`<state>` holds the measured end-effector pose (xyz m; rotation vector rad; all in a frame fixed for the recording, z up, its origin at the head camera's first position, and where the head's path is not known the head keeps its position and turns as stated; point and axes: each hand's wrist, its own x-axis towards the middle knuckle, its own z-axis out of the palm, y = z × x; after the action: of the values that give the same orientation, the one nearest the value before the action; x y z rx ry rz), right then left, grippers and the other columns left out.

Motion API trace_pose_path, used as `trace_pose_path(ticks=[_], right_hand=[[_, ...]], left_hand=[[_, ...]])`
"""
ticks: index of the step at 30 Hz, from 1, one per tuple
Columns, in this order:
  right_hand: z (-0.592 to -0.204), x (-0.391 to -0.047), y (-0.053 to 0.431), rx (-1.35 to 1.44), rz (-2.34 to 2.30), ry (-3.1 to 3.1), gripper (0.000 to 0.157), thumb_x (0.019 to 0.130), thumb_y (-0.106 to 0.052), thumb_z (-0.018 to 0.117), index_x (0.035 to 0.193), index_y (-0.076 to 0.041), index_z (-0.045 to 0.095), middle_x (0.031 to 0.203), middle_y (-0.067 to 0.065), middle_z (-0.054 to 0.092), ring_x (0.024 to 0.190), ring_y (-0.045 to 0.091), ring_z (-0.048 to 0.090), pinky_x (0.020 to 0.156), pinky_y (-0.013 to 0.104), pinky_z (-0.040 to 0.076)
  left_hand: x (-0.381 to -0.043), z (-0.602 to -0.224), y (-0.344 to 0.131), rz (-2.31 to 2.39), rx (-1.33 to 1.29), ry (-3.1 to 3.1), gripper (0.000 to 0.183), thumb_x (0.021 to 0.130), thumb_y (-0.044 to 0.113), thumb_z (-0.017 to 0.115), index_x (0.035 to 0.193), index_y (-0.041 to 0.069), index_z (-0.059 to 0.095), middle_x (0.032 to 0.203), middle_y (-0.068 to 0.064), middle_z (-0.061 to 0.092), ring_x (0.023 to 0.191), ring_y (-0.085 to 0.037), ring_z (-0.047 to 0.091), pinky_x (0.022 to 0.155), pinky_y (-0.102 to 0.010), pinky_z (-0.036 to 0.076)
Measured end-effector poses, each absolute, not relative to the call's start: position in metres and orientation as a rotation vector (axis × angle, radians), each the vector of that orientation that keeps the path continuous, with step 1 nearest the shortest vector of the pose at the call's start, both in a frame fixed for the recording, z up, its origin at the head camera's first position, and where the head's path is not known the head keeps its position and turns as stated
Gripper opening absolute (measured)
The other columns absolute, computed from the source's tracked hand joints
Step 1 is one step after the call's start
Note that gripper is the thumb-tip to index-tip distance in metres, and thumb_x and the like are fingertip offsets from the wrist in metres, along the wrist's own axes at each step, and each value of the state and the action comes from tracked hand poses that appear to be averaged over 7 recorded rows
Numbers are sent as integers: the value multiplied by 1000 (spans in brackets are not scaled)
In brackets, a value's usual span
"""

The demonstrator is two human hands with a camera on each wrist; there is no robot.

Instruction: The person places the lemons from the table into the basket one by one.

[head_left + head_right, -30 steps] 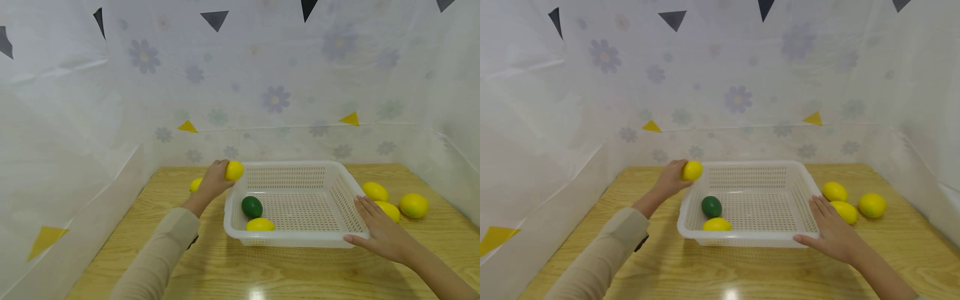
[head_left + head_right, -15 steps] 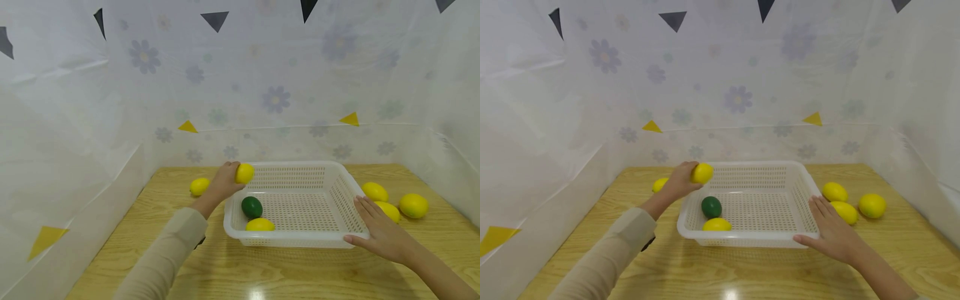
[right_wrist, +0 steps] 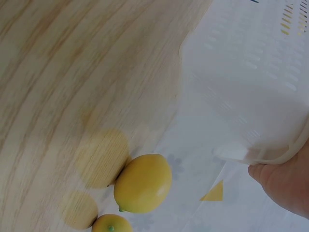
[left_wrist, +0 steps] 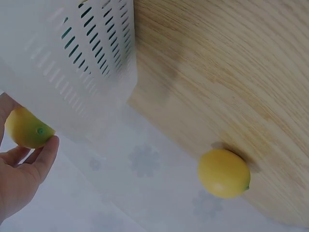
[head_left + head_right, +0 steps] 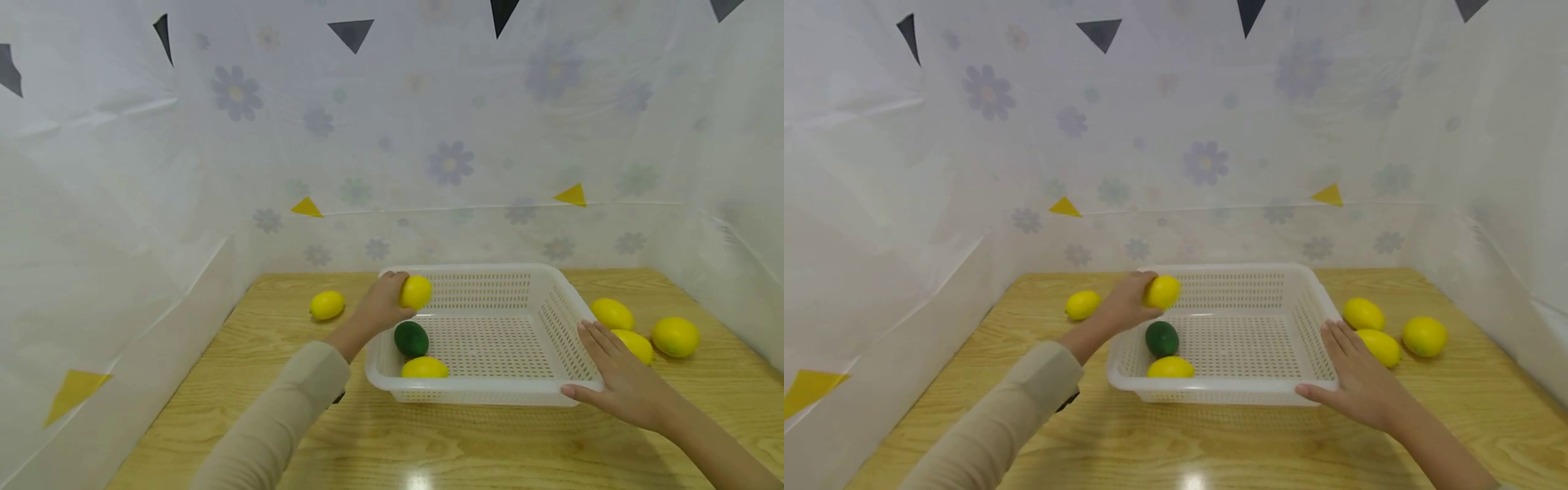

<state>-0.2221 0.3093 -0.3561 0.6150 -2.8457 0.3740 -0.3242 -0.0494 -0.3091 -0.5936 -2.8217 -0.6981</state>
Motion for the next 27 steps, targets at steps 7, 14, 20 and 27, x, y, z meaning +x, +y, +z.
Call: trace_pose_path(ticks=[7,14,20,27], right_hand=[[-357,-222,309,616,360,-2847,89,86,-41,56,142,6,6,148,28,5,139,33,-11,111,37,-18],[-357,-223,310,620,351,-2840,89,86,-41,56,142,7,6,148,29,6,139,33,-9,110,34,-19],[-357,-222,310,619,361,-2836,90,86,-41,56,143,6,6,148,28,4,139,32,-10,110,35,-19],[-356,-221,308,615,375,-2848,89,86,-41,56,143,6,5,148,28,4,139,32,-11,110,33,-20]], left_hand=[[-322,-313,-41,-740,-636,-2830,61,78,19,70,130,2,42,120,-15,51,101,-26,53,90,-38,47],[-320,-318,-32,-738,-661,-2897,60,78,20,70,129,4,43,118,-12,52,102,-24,53,90,-37,47],[-319,-324,-25,-664,-689,-2946,60,79,23,69,130,5,43,119,-11,53,101,-21,52,89,-34,46],[-319,-329,-18,-577,-753,-2987,58,77,25,71,126,6,47,116,-8,55,99,-18,52,87,-30,47]])
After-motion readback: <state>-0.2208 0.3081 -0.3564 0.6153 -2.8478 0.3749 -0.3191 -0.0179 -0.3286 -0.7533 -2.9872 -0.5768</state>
